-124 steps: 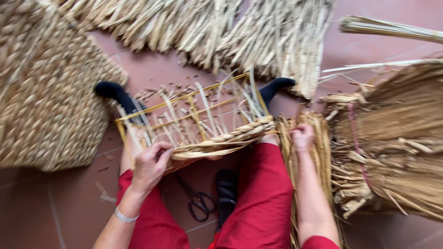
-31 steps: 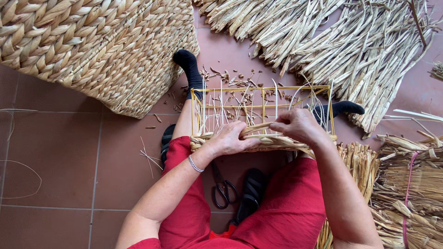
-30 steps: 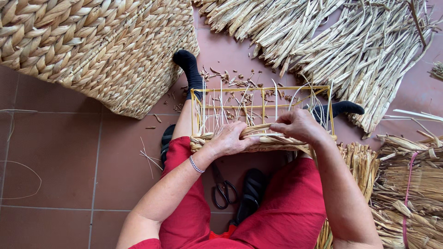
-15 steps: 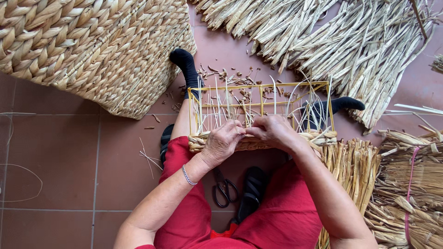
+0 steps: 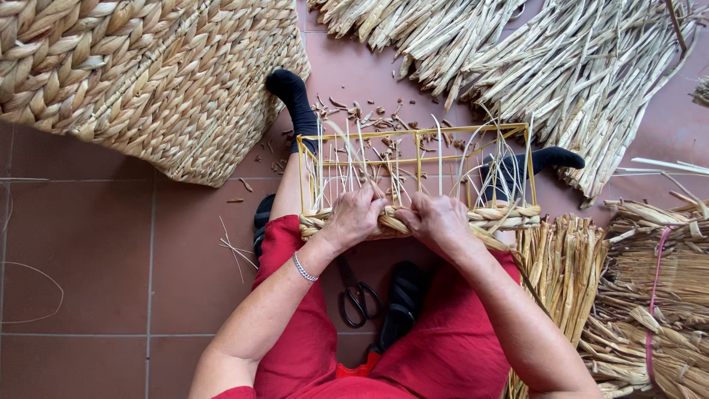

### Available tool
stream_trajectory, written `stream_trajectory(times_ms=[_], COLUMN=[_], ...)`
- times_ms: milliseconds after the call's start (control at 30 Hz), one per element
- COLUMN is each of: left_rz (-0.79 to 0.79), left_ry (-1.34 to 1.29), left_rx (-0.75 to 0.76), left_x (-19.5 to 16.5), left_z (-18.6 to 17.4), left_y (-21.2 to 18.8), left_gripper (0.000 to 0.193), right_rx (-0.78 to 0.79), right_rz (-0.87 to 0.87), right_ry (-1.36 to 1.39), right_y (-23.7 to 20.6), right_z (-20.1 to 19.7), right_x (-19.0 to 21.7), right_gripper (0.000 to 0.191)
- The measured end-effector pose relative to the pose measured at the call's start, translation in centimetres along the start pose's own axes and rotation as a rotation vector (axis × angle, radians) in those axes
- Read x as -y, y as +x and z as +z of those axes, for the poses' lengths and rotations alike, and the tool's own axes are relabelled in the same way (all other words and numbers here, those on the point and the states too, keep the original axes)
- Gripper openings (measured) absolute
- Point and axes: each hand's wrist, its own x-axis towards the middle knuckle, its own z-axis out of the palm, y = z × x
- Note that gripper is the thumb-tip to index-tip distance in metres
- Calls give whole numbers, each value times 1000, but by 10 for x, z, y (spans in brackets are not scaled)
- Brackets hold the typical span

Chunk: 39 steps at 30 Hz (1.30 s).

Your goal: The person sits on the floor weaving dried seagrass strands around a rectangular wire frame basket, tucking and folding the braided strands along the rim. They use scissors to trim excess strands and continue weaving the sides of the basket.

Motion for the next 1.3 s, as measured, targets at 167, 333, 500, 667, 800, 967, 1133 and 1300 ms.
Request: stream_trajectory(times_ms=[167, 333, 500, 667, 800, 967, 1133, 1300], left_rz=[-171, -541, -253, -207, 4, -92, -249, -99], left_ry=[-30, -142, 55, 114, 366, 332, -196, -407], left_rx=[51, 395, 237, 162, 101, 210, 181, 255], left_x=[-1, -1, -5, -6, -2, 7, 14, 16], left_z=[1, -12, -12, -5, 17, 31, 22, 8], left_y=[22, 46, 46, 30, 24, 40, 33, 21], left_gripper=[17, 23, 66, 71, 25, 11, 14, 21], right_rx=[58, 248, 235, -36, -513, -319, -291, -50], right_rz=[-6, 266, 477, 517, -80, -444, -409, -145], right_ry=[44, -16, 41, -83, -595, -49, -24, 135], right_y=[-9, -10, -32, -59, -67, -62, -54, -47], right_z=[-17, -44, -75, -98, -91, -41, -26, -47], right_x=[4, -19, -63, -90, -74, -22, -13, -21], right_gripper=[38, 47, 56, 52, 30, 37, 24, 21])
